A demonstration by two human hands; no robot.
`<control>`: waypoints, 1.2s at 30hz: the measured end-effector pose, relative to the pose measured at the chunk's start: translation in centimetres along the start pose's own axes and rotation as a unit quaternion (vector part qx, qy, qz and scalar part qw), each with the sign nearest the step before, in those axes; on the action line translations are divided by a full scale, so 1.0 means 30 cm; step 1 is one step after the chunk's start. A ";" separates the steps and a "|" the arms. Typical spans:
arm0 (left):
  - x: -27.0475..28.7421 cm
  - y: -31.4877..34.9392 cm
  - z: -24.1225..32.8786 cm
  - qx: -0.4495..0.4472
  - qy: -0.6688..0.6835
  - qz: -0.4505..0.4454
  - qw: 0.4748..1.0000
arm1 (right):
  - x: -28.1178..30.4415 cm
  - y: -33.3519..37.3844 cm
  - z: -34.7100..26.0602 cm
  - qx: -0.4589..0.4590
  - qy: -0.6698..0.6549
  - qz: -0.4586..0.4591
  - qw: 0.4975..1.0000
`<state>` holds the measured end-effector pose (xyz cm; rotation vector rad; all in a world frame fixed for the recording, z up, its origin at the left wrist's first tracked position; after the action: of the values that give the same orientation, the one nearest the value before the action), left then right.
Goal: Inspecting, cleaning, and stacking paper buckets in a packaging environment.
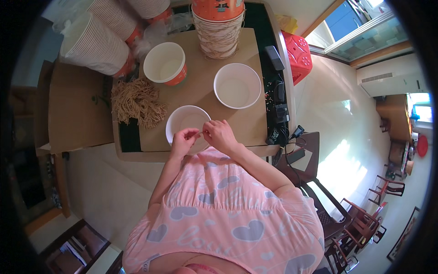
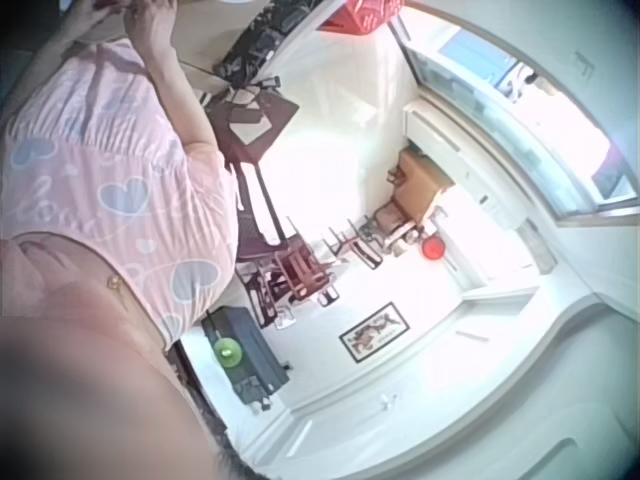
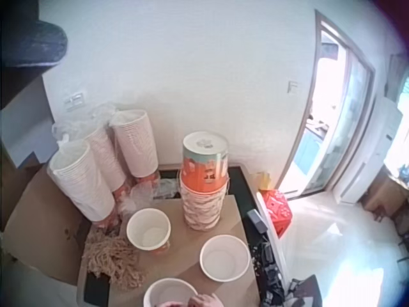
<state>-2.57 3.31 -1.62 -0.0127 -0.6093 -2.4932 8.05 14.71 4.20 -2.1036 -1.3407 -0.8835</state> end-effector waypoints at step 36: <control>-0.007 -0.005 -0.010 -0.011 -0.006 0.001 1.000 | -0.010 0.020 -0.007 0.002 -0.006 0.051 0.999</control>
<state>-2.43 3.42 -1.98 -0.0362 -0.5854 -2.4992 8.44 14.14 4.08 -2.1559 -1.2274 -0.8264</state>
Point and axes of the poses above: each hand's wrist, its own y-axis away from the middle knuckle, its own x-axis out of the back of the hand, z = x × y, the point moved 5 cm from there along -y, towards the middle knuckle, and after that the axes turned 2 degrees about x, right-handed, at the moved point
